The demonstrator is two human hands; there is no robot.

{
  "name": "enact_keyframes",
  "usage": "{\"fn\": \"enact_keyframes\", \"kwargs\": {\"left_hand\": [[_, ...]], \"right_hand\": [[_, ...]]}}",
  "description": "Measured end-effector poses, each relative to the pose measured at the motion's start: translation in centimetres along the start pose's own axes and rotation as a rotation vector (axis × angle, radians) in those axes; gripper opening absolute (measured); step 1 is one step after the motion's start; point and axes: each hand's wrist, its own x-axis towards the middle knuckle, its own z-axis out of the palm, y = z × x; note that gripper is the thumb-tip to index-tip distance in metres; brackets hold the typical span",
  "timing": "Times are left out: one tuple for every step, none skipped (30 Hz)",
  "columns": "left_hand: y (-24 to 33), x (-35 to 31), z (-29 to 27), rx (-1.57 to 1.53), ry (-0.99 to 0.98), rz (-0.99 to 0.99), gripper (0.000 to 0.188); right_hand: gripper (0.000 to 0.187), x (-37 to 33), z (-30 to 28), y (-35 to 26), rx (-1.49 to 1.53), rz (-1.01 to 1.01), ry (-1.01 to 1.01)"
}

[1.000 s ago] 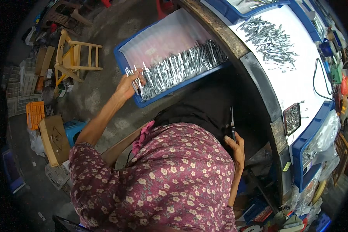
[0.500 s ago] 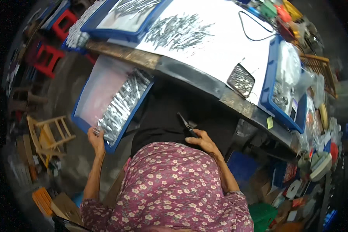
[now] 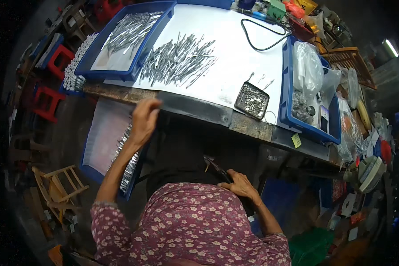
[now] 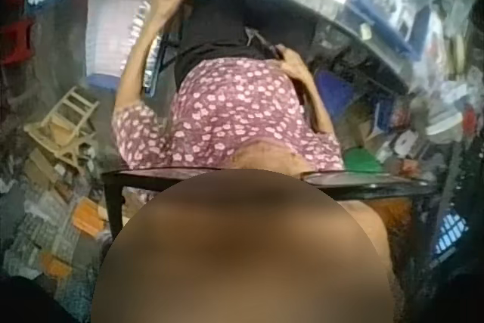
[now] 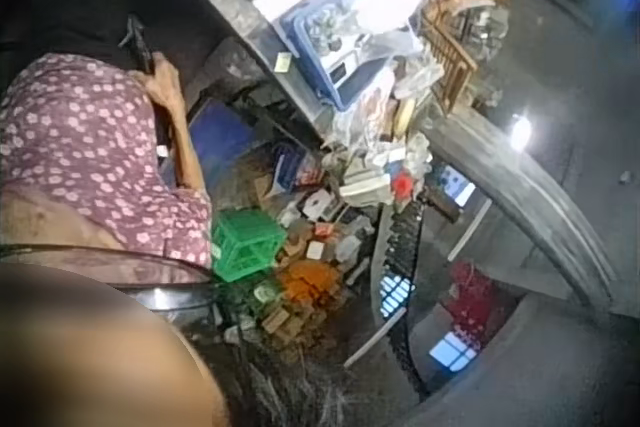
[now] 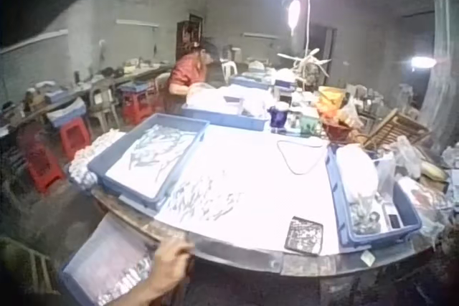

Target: The recorder uses pliers to crimp or assemble small metal pins at a manufacturing workbench.

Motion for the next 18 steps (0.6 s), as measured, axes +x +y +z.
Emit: {"fn": "enact_keyframes", "kwargs": {"left_hand": [[1.1,2.2,1.6,-0.047,-0.081,0.001,0.016],[1.6,3.9,3.3,-0.018,-0.089,0.052,0.015],[2.1,5.6,5.2,-0.008,-0.102,0.112,0.015],[2.2,7.2,7.0,0.073,-0.096,0.148,0.017],[2.0,8.7,9.0,0.116,-0.083,0.139,0.019],[1.8,9.9,10.8,0.216,-0.080,0.132,0.017],[2.1,11.1,11.7,0.335,-0.094,0.133,0.014],[1.8,11.9,12.8,0.426,-0.070,0.117,0.014],[1.6,12.4,13.8,0.515,-0.044,0.104,0.013],[1.2,12.6,14.6,0.512,-0.042,0.110,0.013],[0.7,12.7,15.3,0.554,-0.063,0.076,0.017],[0.7,12.8,15.6,0.595,-0.086,0.042,0.021],[0.5,12.9,15.8,0.595,-0.088,0.044,0.021],[0.2,13.0,15.9,0.558,-0.091,0.043,0.021],[0.0,12.9,15.9,0.522,-0.096,0.040,0.022],[-0.4,12.7,15.7,0.506,-0.079,0.085,0.019],[-0.3,12.7,15.4,0.504,-0.084,0.084,0.019],[-0.1,12.7,15.0,0.484,-0.121,0.092,0.018]], "right_hand": [[0.059,-0.4,0.2,0.3,0.004,0.002,0.009],[0.056,-0.4,0.5,0.5,0.032,-0.014,0.041],[0.053,-0.4,0.6,0.8,0.063,-0.026,0.089],[0.048,-0.5,0.5,0.5,0.085,0.020,0.070],[0.048,-0.4,0.7,0.5,0.087,0.022,0.077],[0.048,-0.3,1.3,0.9,0.094,-0.018,0.112],[0.047,-0.3,1.7,1.1,0.100,-0.059,0.147],[0.047,-0.2,1.9,1.0,0.077,-0.048,0.144],[0.047,-0.1,2.1,1.3,0.079,-0.046,0.153],[0.046,0.1,2.5,1.7,0.088,-0.077,0.187],[0.045,0.2,2.8,2.0,0.096,-0.109,0.219],[0.046,0.2,2.8,2.1,0.105,-0.122,0.224],[0.046,0.4,2.7,2.1,0.106,-0.121,0.225],[0.048,0.5,2.5,2.0,0.099,-0.118,0.205],[0.050,0.5,2.5,2.0,0.091,-0.113,0.183],[0.050,0.6,2.6,2.4,0.092,-0.110,0.179],[0.050,1.0,3.0,3.1,0.066,-0.164,0.181],[0.051,1.4,3.2,3.7,0.041,-0.218,0.183]]}}
